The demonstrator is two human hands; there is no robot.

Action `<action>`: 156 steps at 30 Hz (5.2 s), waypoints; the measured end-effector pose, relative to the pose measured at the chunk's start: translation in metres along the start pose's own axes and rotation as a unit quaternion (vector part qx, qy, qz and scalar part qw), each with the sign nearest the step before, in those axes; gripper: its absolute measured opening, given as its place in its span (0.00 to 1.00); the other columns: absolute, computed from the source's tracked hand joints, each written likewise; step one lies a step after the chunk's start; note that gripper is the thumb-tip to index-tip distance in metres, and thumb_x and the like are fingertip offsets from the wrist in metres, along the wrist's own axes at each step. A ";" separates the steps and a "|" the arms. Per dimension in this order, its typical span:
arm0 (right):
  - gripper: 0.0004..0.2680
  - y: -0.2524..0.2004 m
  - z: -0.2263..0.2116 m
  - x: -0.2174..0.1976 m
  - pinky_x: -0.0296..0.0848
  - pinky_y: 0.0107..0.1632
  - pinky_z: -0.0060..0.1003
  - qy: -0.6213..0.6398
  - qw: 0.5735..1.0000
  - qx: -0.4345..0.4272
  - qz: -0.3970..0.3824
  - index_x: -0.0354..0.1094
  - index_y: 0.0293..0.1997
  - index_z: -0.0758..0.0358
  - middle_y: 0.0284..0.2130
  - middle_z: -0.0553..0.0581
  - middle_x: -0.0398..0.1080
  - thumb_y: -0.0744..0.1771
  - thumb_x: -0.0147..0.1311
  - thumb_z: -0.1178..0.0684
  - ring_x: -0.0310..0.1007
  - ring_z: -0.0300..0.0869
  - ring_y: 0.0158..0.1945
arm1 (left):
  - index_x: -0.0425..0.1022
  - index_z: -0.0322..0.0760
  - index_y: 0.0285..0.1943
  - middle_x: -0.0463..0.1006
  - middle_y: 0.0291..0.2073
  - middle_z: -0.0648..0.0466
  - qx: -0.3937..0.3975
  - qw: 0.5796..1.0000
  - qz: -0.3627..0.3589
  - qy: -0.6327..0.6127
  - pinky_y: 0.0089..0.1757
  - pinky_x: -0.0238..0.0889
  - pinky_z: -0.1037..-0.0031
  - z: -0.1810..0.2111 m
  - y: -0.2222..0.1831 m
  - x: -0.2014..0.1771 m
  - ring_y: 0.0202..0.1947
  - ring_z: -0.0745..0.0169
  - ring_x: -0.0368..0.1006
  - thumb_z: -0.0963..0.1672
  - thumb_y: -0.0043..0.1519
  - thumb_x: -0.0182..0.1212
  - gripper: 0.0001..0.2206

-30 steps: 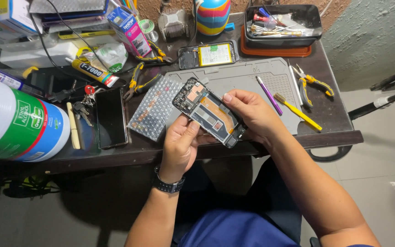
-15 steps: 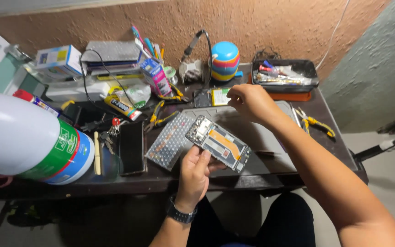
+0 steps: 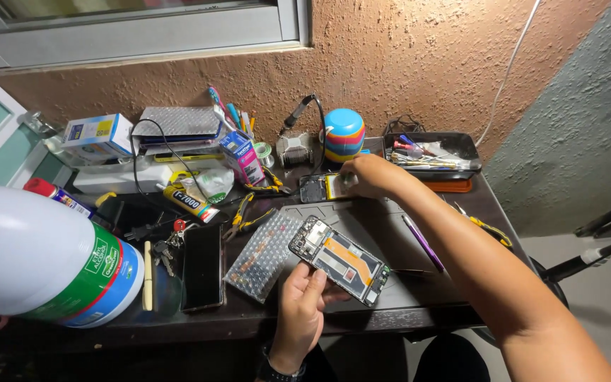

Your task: Applying adhesive tape and installing a battery into a smartphone frame during repair.

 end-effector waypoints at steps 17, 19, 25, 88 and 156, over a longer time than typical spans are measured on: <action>0.31 0.001 0.003 -0.005 0.80 0.46 0.63 -0.031 0.998 0.027 0.037 0.75 0.65 0.51 0.60 0.60 0.71 0.57 0.82 0.39 0.82 0.62 0.53 | 0.80 0.27 0.65 0.92 0.53 0.39 -0.005 1.000 -0.008 0.010 0.44 0.87 0.59 0.003 0.000 0.001 0.51 0.47 0.91 0.45 0.75 0.57 0.16; 0.30 -0.001 0.006 -0.003 0.80 0.45 0.63 -0.027 0.998 0.017 0.055 0.76 0.63 0.51 0.58 0.61 0.71 0.57 0.83 0.39 0.82 0.63 0.52 | 0.80 0.28 0.65 0.92 0.53 0.40 -0.004 1.000 -0.008 0.008 0.44 0.87 0.59 0.003 -0.001 0.001 0.52 0.47 0.91 0.45 0.75 0.57 0.16; 0.15 -0.008 0.004 -0.010 0.76 0.45 0.65 0.003 0.995 0.006 0.101 0.80 0.59 0.51 0.57 0.64 0.73 0.65 0.69 0.50 0.81 0.69 0.51 | 0.80 0.28 0.66 0.92 0.53 0.41 0.000 1.000 -0.017 0.012 0.44 0.88 0.59 0.005 -0.001 0.002 0.52 0.48 0.90 0.45 0.75 0.57 0.17; 0.16 -0.241 -0.110 0.048 0.76 0.40 0.34 0.575 0.815 0.000 0.076 0.74 0.75 0.60 0.49 0.60 0.79 0.76 0.49 0.60 0.75 0.39 0.45 | 0.73 0.22 0.73 0.87 0.52 0.36 0.095 0.993 0.021 0.072 0.46 0.88 0.51 -0.040 0.012 -0.020 0.48 0.46 0.89 0.42 0.81 0.56 0.16; 0.09 -0.205 -0.083 0.078 0.81 0.30 0.37 0.561 0.770 -0.061 0.298 0.73 0.60 0.73 0.28 0.67 0.78 0.75 0.49 0.71 0.83 0.49 0.26 | 0.69 0.18 0.79 0.82 0.65 0.31 0.120 0.990 -0.009 0.078 0.51 0.89 0.51 -0.014 0.000 0.000 0.61 0.40 0.84 0.39 0.82 0.51 0.18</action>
Point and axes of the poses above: each hand's wrist, its own y-axis towards the middle knuckle, its own x-axis out of the palm, z = x × y, the point moved 2 cm from there along y, towards the middle knuckle
